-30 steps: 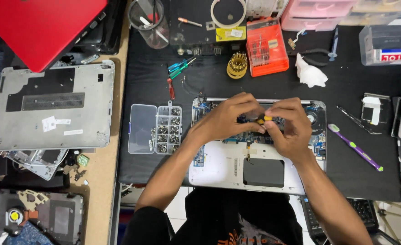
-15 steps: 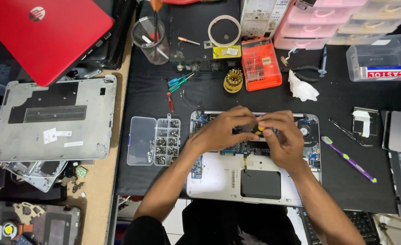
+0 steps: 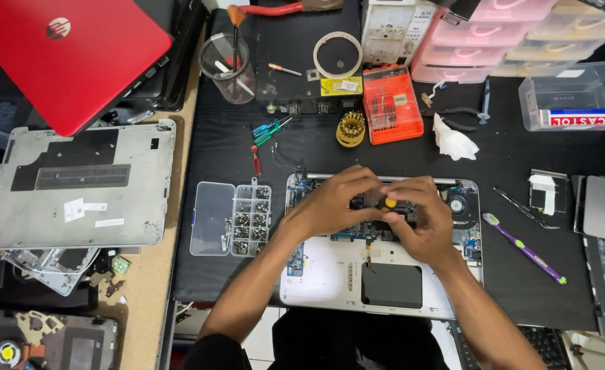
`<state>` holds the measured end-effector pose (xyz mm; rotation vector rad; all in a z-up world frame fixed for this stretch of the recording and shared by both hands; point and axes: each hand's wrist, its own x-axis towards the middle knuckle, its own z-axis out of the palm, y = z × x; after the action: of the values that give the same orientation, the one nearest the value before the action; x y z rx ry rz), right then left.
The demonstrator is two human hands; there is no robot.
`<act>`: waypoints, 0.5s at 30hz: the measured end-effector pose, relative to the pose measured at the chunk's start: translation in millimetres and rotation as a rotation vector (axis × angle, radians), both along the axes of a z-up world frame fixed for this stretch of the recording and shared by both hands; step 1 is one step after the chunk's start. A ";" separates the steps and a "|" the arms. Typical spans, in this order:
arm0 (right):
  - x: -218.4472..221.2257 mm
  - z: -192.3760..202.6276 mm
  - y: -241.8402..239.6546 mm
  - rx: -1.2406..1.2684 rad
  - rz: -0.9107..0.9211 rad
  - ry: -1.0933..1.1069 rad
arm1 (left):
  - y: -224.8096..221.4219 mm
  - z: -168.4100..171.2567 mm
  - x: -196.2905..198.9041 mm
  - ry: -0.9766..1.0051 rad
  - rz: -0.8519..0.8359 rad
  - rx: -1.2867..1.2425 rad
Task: Repairing a laptop by cleaning the motherboard with a cloth and using a screwdriver to adjust internal components.
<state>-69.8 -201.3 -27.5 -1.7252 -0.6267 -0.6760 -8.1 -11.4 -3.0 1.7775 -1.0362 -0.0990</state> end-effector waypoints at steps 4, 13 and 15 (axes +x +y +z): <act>1.1 -9.6 -7.3 -0.018 -0.018 -0.033 | 2.0 6.8 -3.5 0.010 -0.027 0.004; -1.8 -0.8 1.5 0.034 0.012 0.003 | 2.4 0.1 -0.4 0.041 -0.018 -0.002; -0.8 4.6 2.1 -0.007 -0.023 -0.027 | 3.4 4.5 -1.2 0.053 -0.027 0.052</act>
<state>-70.6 -199.2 -22.9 -1.7346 -0.6293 -0.7151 -9.3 -8.0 1.5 1.7985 -1.0279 -0.1896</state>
